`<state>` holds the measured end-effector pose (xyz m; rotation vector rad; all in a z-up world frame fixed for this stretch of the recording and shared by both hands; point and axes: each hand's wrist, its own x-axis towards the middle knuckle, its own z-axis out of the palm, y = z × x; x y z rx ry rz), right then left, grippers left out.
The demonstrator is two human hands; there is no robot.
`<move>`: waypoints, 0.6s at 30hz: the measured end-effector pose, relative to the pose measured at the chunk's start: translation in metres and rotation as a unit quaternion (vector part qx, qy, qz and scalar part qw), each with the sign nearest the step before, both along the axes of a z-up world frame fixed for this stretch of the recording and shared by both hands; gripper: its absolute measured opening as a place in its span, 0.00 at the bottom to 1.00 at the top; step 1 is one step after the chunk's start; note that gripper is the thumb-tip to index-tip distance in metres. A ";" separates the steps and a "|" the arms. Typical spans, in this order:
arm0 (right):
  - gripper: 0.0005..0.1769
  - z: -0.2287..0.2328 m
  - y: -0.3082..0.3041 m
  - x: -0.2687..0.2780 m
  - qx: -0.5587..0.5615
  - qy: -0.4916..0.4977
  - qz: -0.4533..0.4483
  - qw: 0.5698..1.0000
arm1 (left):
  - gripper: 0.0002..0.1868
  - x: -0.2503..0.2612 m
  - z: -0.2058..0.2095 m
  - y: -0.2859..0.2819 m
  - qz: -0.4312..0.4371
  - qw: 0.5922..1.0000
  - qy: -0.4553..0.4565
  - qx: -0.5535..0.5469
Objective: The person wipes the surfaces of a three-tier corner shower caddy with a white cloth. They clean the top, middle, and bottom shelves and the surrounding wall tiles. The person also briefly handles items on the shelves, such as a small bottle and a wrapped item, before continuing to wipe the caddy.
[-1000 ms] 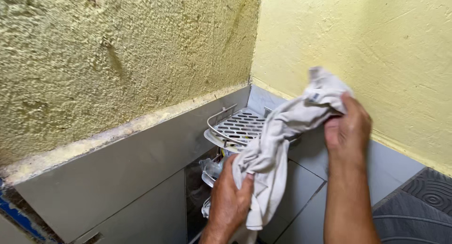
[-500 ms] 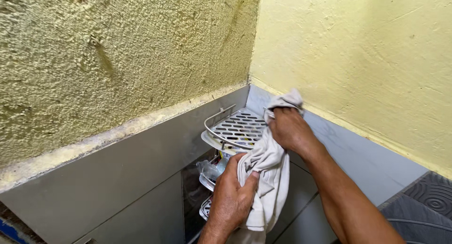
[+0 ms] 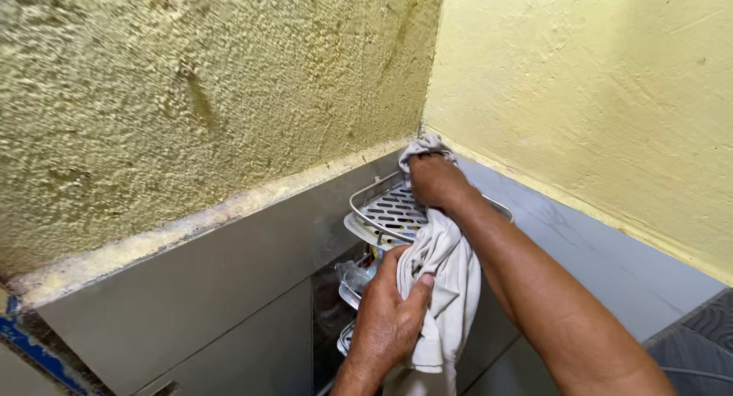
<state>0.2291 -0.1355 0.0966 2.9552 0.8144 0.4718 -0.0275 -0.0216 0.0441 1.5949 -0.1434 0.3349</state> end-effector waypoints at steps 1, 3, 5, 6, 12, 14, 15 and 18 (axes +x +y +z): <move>0.22 0.001 0.008 0.003 -0.015 0.010 -0.023 1.000 | 0.24 0.001 0.001 0.002 0.000 1.000 0.006 -0.007; 0.23 -0.010 0.010 -0.005 -0.046 0.059 -0.052 0.996 | 0.24 -0.002 -0.004 0.002 0.011 1.000 -0.010 0.003; 0.31 -0.005 0.011 -0.010 -0.077 0.107 -0.059 0.989 | 0.24 0.001 -0.003 0.002 0.012 1.000 -0.027 0.011; 0.30 -0.002 0.012 -0.014 -0.083 0.103 -0.057 0.990 | 0.24 0.000 -0.004 0.002 0.014 0.999 -0.028 0.014; 0.22 -0.007 0.016 -0.039 -0.095 0.060 -0.085 0.990 | 0.25 -0.002 -0.005 0.003 0.011 1.000 -0.021 0.016; 0.20 -0.015 0.015 -0.037 -0.092 0.073 -0.100 0.988 | 0.25 -0.002 -0.006 0.005 0.007 1.000 -0.012 0.015; 0.20 -0.020 0.016 -0.032 -0.098 0.079 -0.105 0.986 | 0.25 -0.002 -0.007 0.007 0.010 1.000 -0.014 0.017; 0.24 -0.027 0.013 -0.007 -0.100 0.076 -0.086 0.988 | 0.25 -0.002 -0.008 0.011 0.008 1.000 0.001 0.013</move>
